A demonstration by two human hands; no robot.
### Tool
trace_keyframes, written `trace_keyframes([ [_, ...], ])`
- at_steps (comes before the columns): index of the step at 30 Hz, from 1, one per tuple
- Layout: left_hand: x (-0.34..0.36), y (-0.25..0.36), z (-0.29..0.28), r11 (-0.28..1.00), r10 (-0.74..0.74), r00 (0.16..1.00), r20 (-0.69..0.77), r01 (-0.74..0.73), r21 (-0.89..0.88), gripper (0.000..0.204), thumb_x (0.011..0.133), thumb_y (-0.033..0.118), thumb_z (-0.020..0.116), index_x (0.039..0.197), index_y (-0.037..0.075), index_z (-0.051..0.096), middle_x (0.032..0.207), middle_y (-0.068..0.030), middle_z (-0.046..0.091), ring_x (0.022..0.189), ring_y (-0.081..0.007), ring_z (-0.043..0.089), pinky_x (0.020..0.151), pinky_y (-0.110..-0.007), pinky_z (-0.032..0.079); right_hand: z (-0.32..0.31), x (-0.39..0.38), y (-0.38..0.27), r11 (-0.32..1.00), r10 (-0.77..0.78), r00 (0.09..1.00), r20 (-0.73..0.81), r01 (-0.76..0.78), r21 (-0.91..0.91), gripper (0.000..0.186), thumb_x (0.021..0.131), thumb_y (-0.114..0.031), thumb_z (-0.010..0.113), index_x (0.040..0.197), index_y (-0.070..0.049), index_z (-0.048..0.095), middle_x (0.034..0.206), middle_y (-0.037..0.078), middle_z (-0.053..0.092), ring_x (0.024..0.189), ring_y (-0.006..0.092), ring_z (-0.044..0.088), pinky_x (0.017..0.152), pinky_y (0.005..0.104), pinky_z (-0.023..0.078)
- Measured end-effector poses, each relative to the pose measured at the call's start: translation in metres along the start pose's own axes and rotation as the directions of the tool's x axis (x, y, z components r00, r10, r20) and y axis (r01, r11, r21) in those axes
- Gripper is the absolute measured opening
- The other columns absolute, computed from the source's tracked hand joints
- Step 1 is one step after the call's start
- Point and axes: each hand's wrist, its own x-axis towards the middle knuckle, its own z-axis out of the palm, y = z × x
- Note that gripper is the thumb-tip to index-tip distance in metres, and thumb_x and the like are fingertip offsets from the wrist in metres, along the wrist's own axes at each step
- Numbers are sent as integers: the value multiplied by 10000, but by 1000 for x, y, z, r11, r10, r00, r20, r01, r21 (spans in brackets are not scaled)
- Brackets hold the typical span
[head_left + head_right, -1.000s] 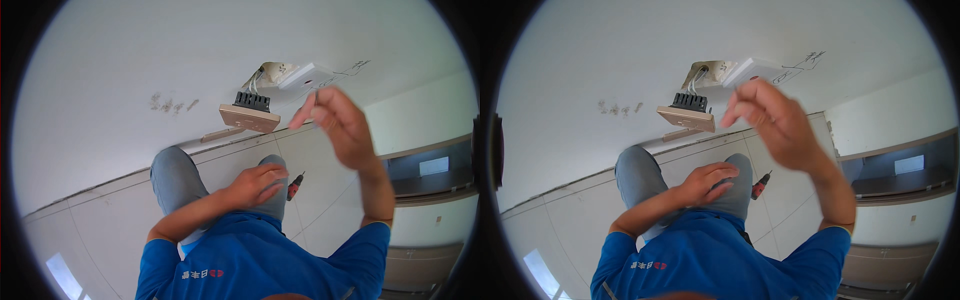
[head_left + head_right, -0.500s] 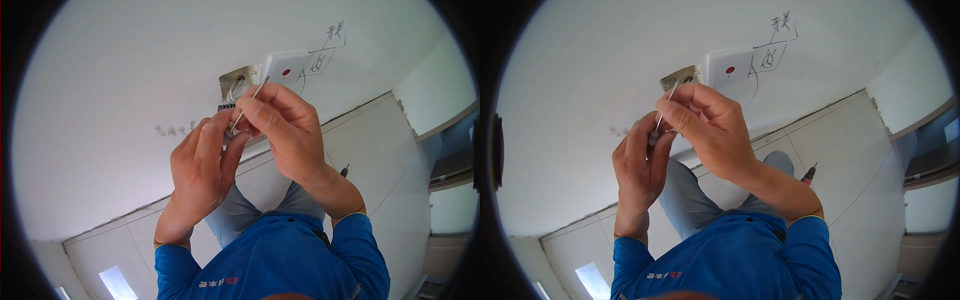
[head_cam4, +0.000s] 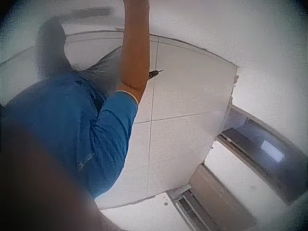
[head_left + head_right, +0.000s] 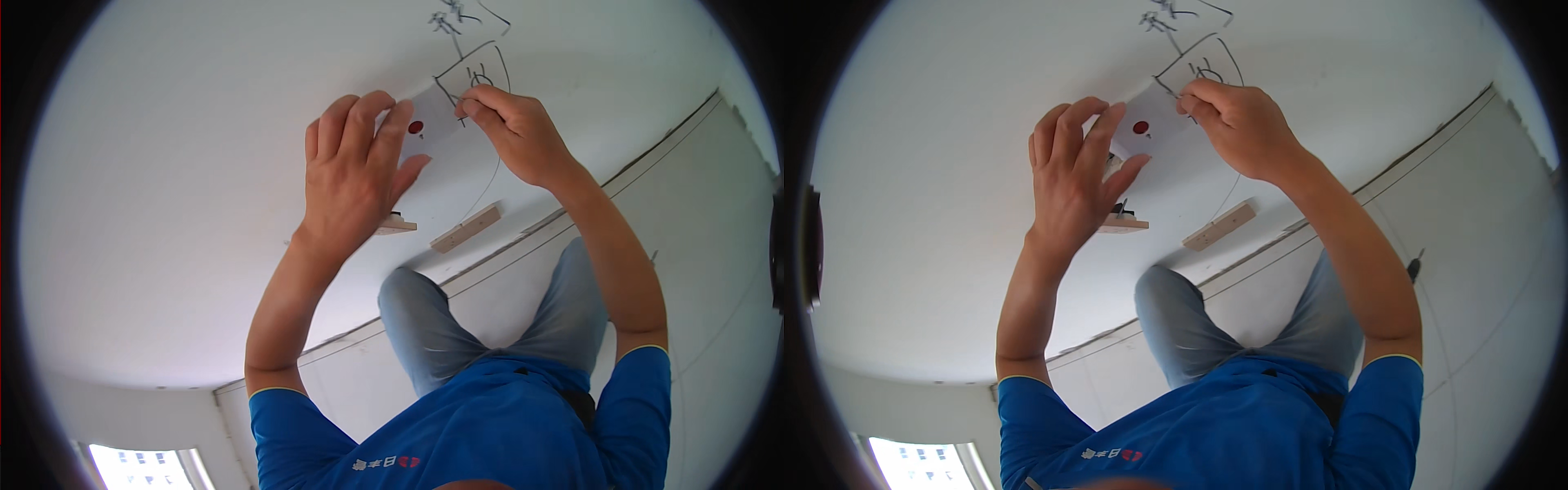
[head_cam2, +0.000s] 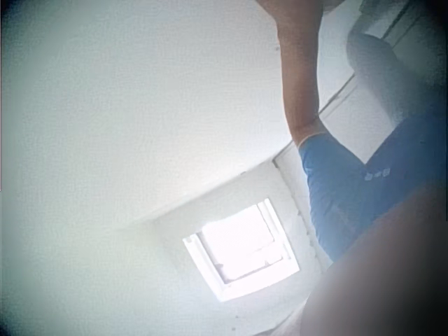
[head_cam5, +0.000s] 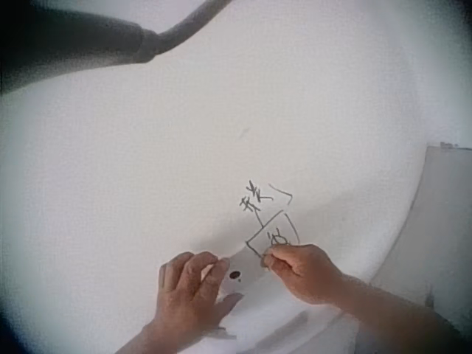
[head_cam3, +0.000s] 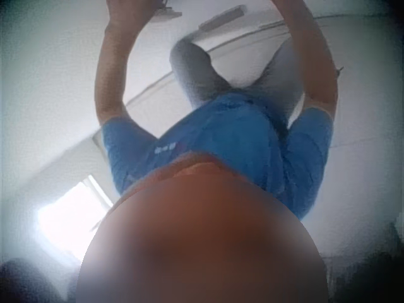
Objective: Install electrical wall sockets and a switch into a wall outlet box using a drill.
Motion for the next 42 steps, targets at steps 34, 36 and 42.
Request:
trace_keyframes([
  [34,-31,135,66,-434,-329,564,758,622,-652,308,1068,162,551,1330,3,591,1299,-104,623,1168,-191,595,965,-365,493,-4,28,3,958,-89,994,58,102,-270,119,813,-167,734,856,-57,747,766,113,739,693,274,746,593,393,586],
  [36,-21,136,73,-571,-367,558,745,497,-653,384,1064,283,567,1347,23,580,1338,-107,605,1220,-216,581,1019,-415,469,-9,30,-1,950,-64,992,106,93,-298,130,813,-172,733,866,-54,750,797,119,743,722,273,749,613,395,589],
  [42,6,129,93,-789,-282,743,607,181,-588,723,1007,522,582,1547,87,378,1603,-103,398,1478,-303,382,1181,-519,345,-22,43,-9,929,-57,968,244,141,-342,138,796,-80,658,924,-32,677,779,138,731,748,319,728,702,453,565],
])
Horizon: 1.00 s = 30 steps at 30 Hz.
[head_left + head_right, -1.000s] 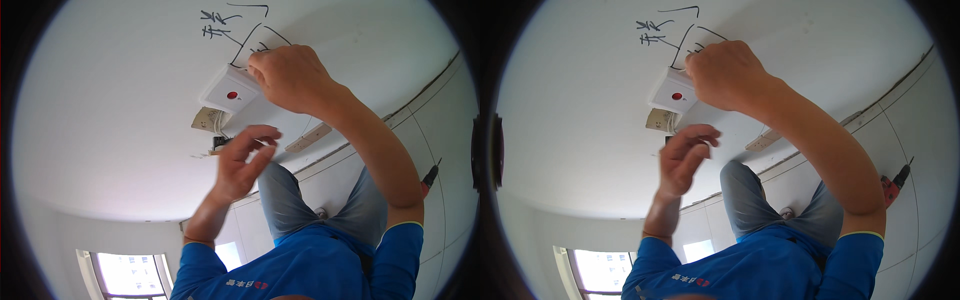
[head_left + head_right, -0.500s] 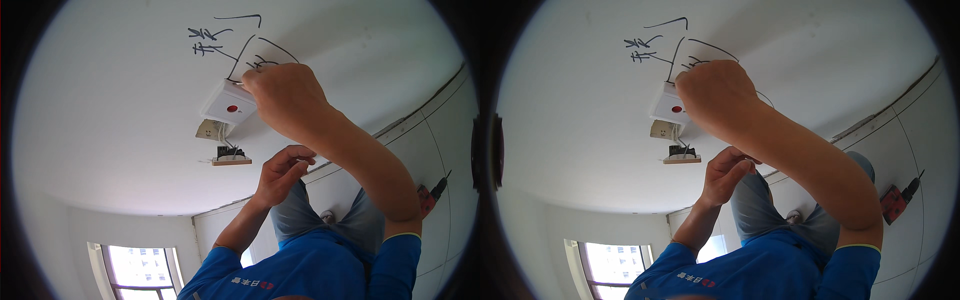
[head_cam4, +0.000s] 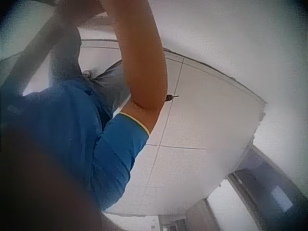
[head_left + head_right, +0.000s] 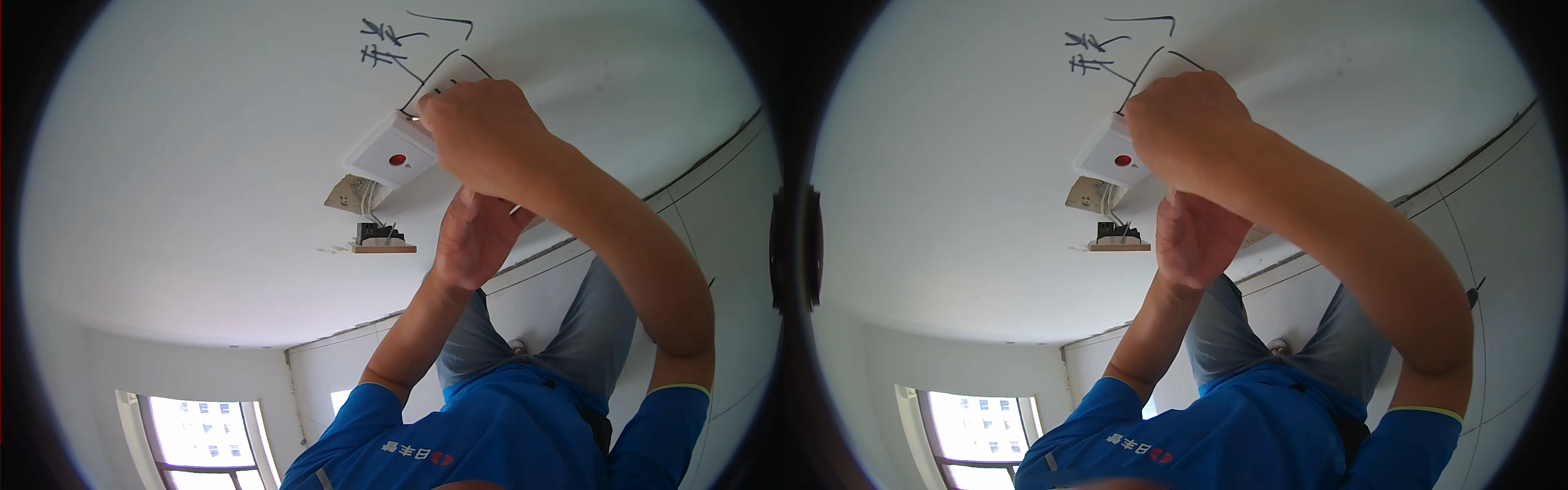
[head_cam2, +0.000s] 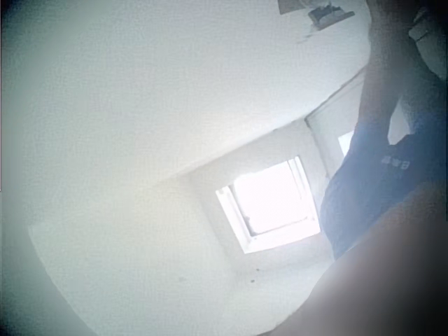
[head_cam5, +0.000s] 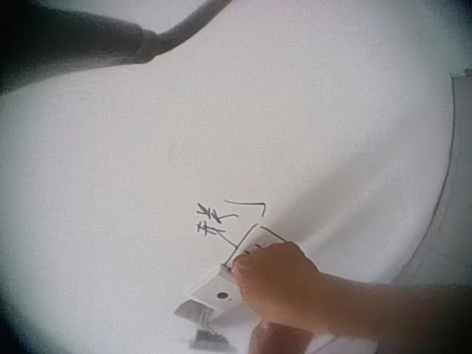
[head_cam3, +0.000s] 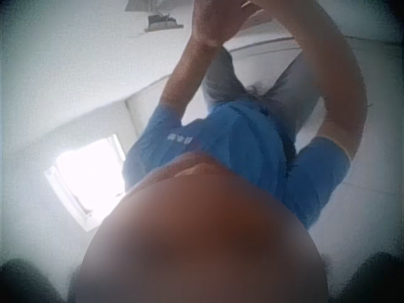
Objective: Install electrical wall sockets and a switch into a wall outlet box using a drill.
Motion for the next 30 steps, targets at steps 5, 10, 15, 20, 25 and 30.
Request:
trace_keyframes([
  [5,9,9,7,956,-4,999,53,20,-291,931,905,686,638,1565,97,347,1604,-109,387,1497,-311,339,1205,-528,307,5,0,-2,1000,-8,1000,-5,8,22,152,804,-104,647,915,-29,720,864,181,738,793,329,737,693,452,581],
  [10,33,20,22,974,25,999,48,-13,-225,990,847,705,697,1544,88,358,1556,-134,425,1466,-334,381,1206,-532,310,17,0,3,985,-103,989,-109,86,-148,191,798,-183,631,899,-29,682,757,157,725,717,331,723,654,463,571],
  [15,48,30,18,974,46,999,-27,-51,-221,838,867,628,727,1448,86,460,1459,-124,510,1389,-318,467,1164,-516,372,18,3,7,974,-140,981,-133,113,-196,220,793,-239,607,886,-61,697,748,132,731,684,337,713,624,476,566],
  [20,55,36,11,958,17,999,-31,-25,-284,668,860,593,746,1316,140,564,1353,-70,586,1294,-272,544,1113,-488,424,12,8,8,948,-141,988,-69,115,-295,188,809,-222,584,853,-97,717,754,129,735,689,340,712,624,477,567],
  [25,60,35,15,943,36,998,-44,-48,-329,625,851,588,749,1294,181,580,1326,-51,608,1284,-265,554,1090,-475,440,6,10,7,936,-164,986,-5,154,-315,124,838,-190,574,871,-105,657,716,108,711,666,322,692,601,456,530],
  [30,66,30,10,949,63,996,-64,-80,-307,611,849,573,754,1279,171,591,1317,-50,614,1264,-252,567,1076,-463,453,0,13,3,932,-156,988,18,153,-329,114,867,-206,556,875,-121,632,698,95,704,649,324,682,602,455,517],
])
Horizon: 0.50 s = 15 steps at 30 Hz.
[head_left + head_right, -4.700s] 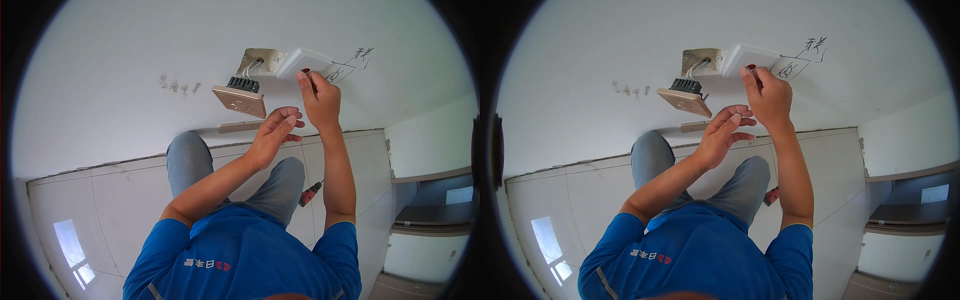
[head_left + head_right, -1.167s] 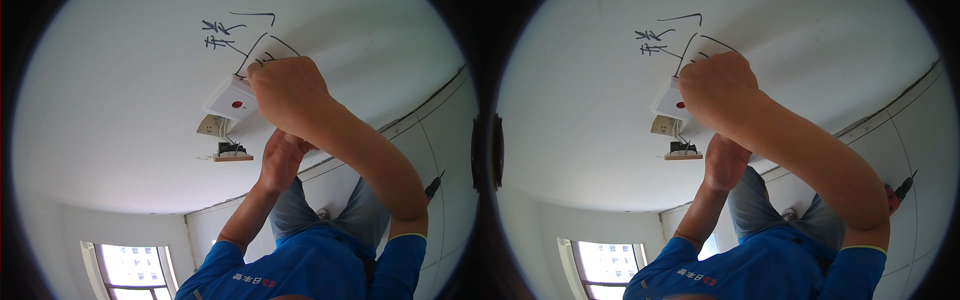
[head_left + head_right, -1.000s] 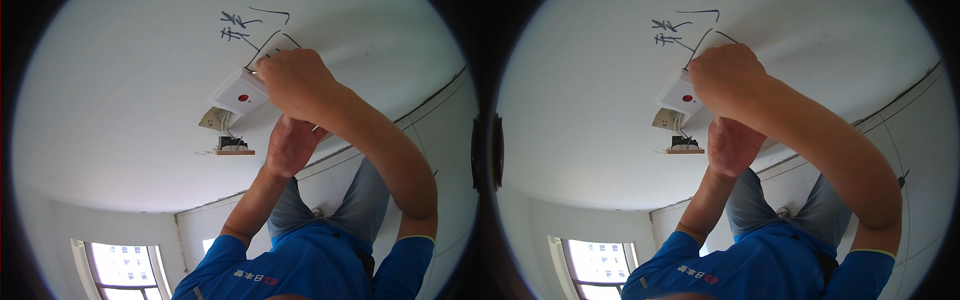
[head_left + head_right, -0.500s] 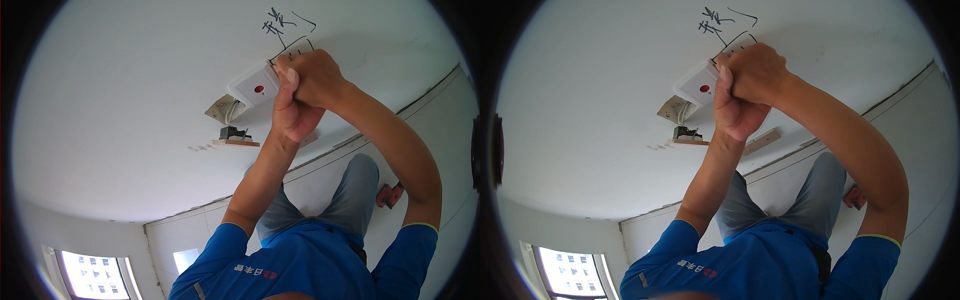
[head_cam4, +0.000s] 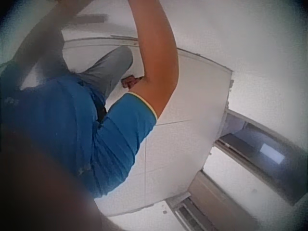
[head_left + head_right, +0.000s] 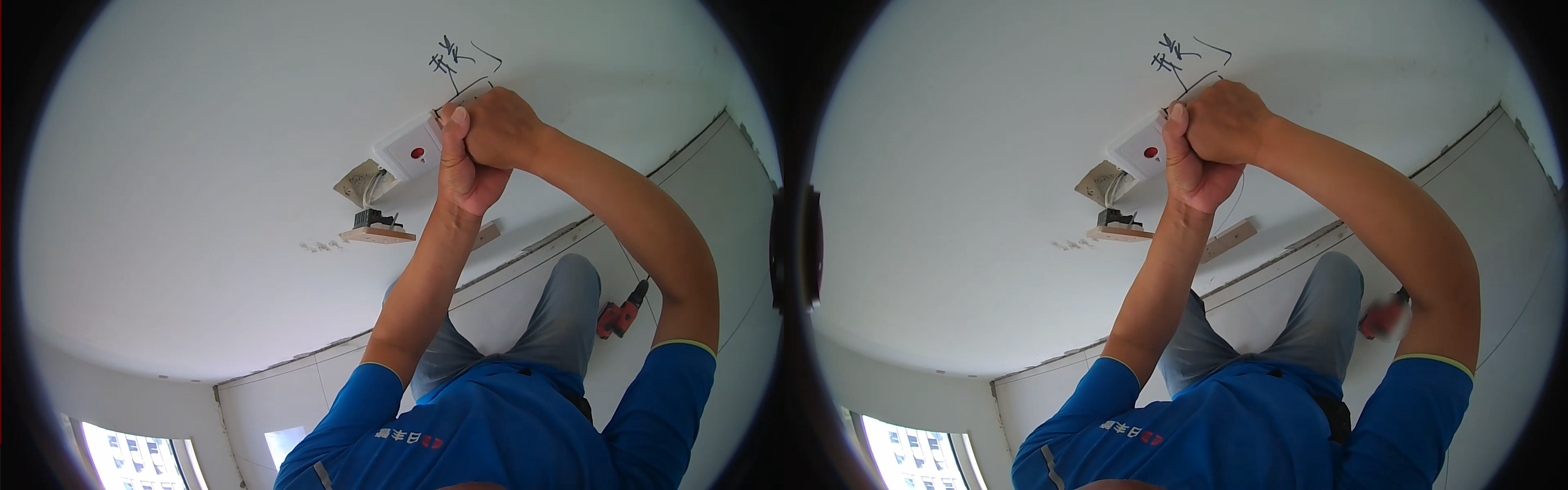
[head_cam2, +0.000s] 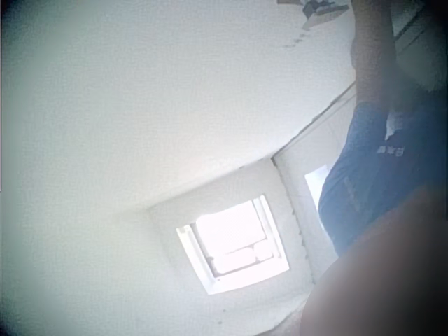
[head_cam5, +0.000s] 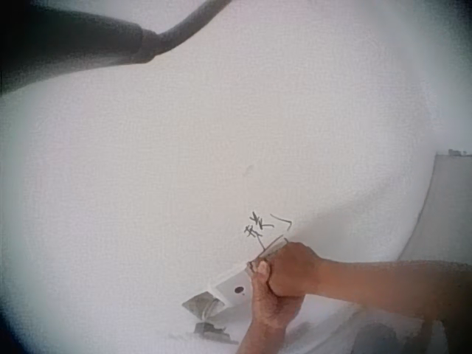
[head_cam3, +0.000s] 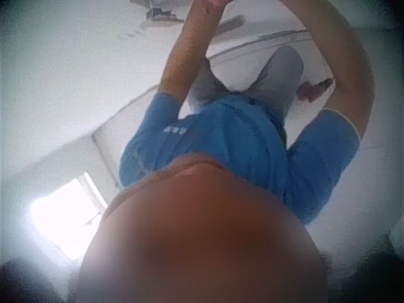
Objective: Install electrical wall sockets and a switch into a wall outlet box using a drill.
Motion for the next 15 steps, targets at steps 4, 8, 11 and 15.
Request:
trace_keyframes([
  [4,-8,4,17,995,93,995,-33,-92,48,619,843,547,770,1274,140,588,1317,-52,616,1263,-234,573,1084,-455,458,-12,3,-8,994,0,996,86,-10,112,127,851,-233,585,827,-114,619,702,97,703,667,338,687,619,460,529],
  [8,-100,-17,28,980,80,996,-27,-73,187,697,864,471,765,1379,86,497,1399,-109,543,1358,-249,501,1164,-454,395,8,-59,-42,846,-449,893,35,411,340,156,716,-223,693,728,-113,583,698,82,694,653,313,695,593,440,528],
  [11,-146,-30,5,944,112,994,-8,-104,314,762,886,454,741,1457,69,416,1482,-131,464,1428,-271,431,1207,-468,342,31,-99,-64,836,-420,902,-99,427,344,149,682,-214,692,728,-102,605,663,95,669,601,317,668,547,479,519],
  [15,-119,-36,-15,966,-53,999,10,49,253,829,891,490,726,1509,79,356,1534,-131,411,1454,-284,398,1208,-496,333,39,-88,-36,920,-242,933,-267,308,243,170,706,-231,688,787,-101,616,667,95,655,558,303,643,504,508,501],
])
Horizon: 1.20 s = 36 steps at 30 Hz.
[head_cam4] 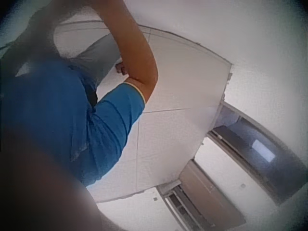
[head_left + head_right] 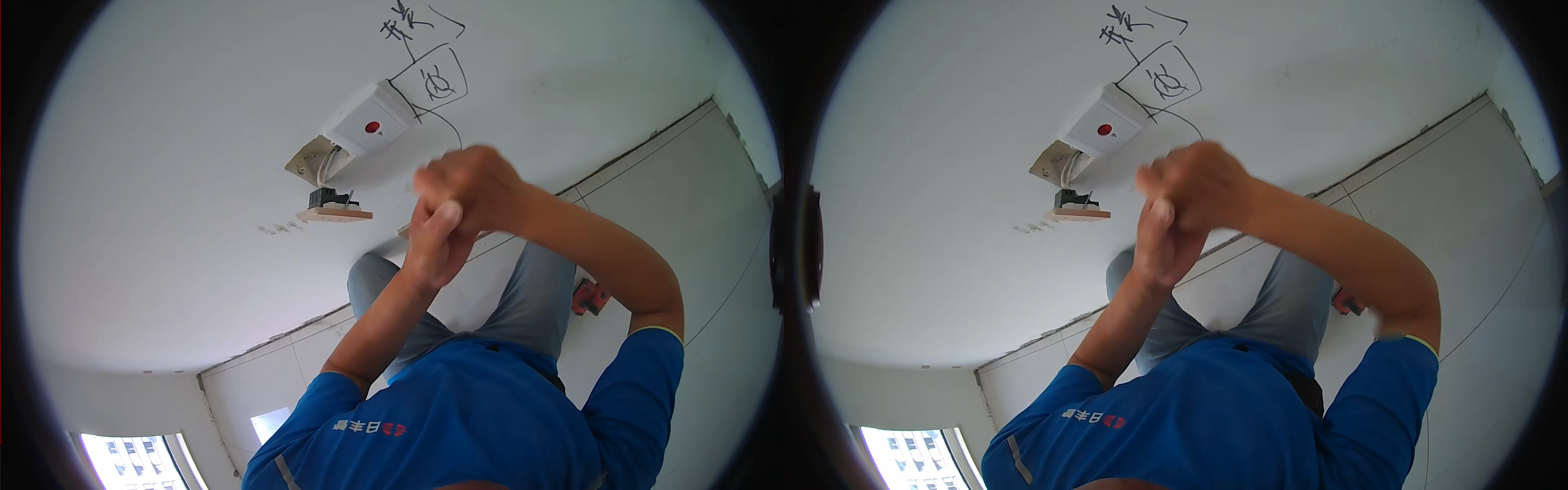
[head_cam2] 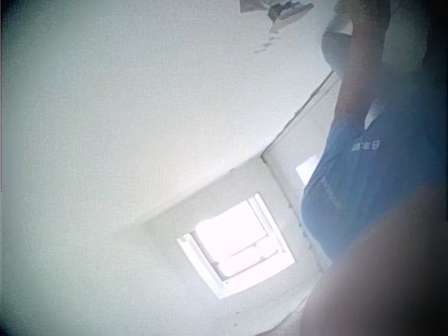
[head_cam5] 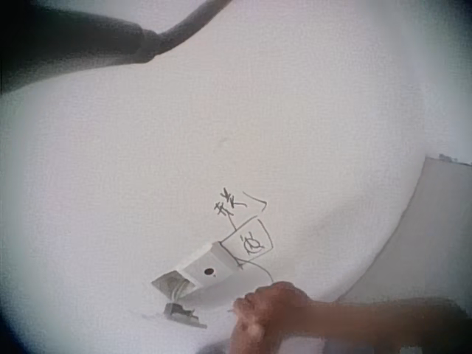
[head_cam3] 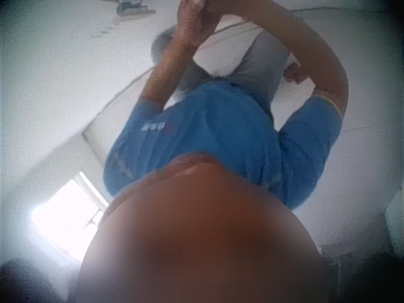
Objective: Install electrical wall sockets and a switch into a wall outlet box using a drill.
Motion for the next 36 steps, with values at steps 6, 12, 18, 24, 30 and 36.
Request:
trace_keyframes([
  [6,63,23,21,1000,-12,995,96,14,-17,955,861,636,729,1537,98,322,1512,-132,426,1417,-313,440,1168,-531,381,-19,43,44,934,321,947,-28,-321,-157,177,770,-221,673,846,-63,652,727,83,696,697,293,695,613,420,537],
  [12,91,40,24,995,79,996,38,-76,-71,1000,834,661,752,1529,80,328,1493,-167,452,1409,-360,458,1165,-543,392,-25,70,42,944,289,956,-47,-293,-153,152,830,-207,670,833,-57,645,722,92,688,650,295,666,571,417,504],
  [18,93,48,27,985,77,997,-2,-76,-152,987,828,627,780,1511,64,343,1473,-185,465,1393,-344,467,1161,-515,403,-30,83,40,944,290,957,10,-285,-165,190,757,-203,680,862,-49,715,721,121,714,679,303,702,599,422,532],
  [24,98,51,22,966,55,998,6,-51,-255,941,840,595,788,1494,66,366,1465,-166,485,1376,-328,491,1154,-504,414,-29,84,42,940,278,960,47,-261,-221,174,853,-230,660,841,-58,637,720,91,693,658,296,673,565,405,504],
  [30,95,52,25,977,45,998,-35,-51,-208,882,827,556,818,1452,84,411,1438,-113,519,1354,-300,524,1140,-500,432,-36,86,44,942,319,938,136,-297,-158,223,767,-244,648,895,-75,717,755,108,725,693,314,705,619,435,552],
  [36,101,56,25,973,50,999,-8,-50,-226,890,820,547,823,1451,63,423,1451,-148,513,1352,-319,522,1132,-496,437,-36,90,49,941,308,935,176,-272,-201,214,748,-263,651,864,-91,702,732,109,712,672,315,694,571,437,536],
])
